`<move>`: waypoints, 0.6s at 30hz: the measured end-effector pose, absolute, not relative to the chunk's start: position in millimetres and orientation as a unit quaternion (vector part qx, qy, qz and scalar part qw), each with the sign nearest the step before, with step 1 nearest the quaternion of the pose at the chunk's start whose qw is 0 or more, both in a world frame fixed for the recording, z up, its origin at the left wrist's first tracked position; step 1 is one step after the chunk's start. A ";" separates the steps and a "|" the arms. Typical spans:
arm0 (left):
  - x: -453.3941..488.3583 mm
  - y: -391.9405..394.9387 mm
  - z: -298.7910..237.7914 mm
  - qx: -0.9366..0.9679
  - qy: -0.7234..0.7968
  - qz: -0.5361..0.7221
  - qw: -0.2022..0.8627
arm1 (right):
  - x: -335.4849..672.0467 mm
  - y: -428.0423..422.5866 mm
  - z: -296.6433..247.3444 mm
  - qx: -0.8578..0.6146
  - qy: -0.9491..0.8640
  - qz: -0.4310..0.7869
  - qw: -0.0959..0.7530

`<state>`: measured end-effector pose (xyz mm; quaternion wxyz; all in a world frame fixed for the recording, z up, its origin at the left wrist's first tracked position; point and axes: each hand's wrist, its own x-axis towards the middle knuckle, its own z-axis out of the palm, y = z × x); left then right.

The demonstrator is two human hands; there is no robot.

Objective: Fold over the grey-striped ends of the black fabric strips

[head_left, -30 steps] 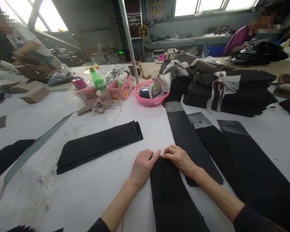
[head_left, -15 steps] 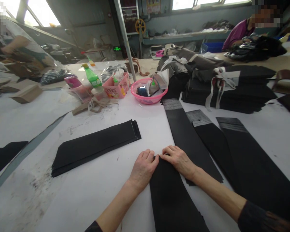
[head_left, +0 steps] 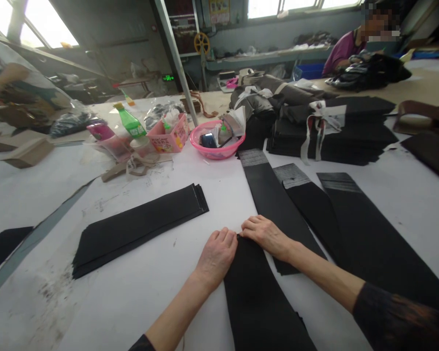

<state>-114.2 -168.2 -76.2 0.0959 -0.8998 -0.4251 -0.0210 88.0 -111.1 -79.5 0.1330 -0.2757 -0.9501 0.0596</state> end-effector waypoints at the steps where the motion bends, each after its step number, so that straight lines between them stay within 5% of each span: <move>1: -114.6 -168.4 -76.3 -0.900 -0.425 -0.021 0.096 | 89.5 -110.5 -79.0 -0.276 -0.950 0.062 0.132; 18: -111.4 -165.8 -70.7 -0.902 -0.425 -0.012 0.071 | 100.9 -104.4 -78.1 -0.283 -0.942 0.099 0.150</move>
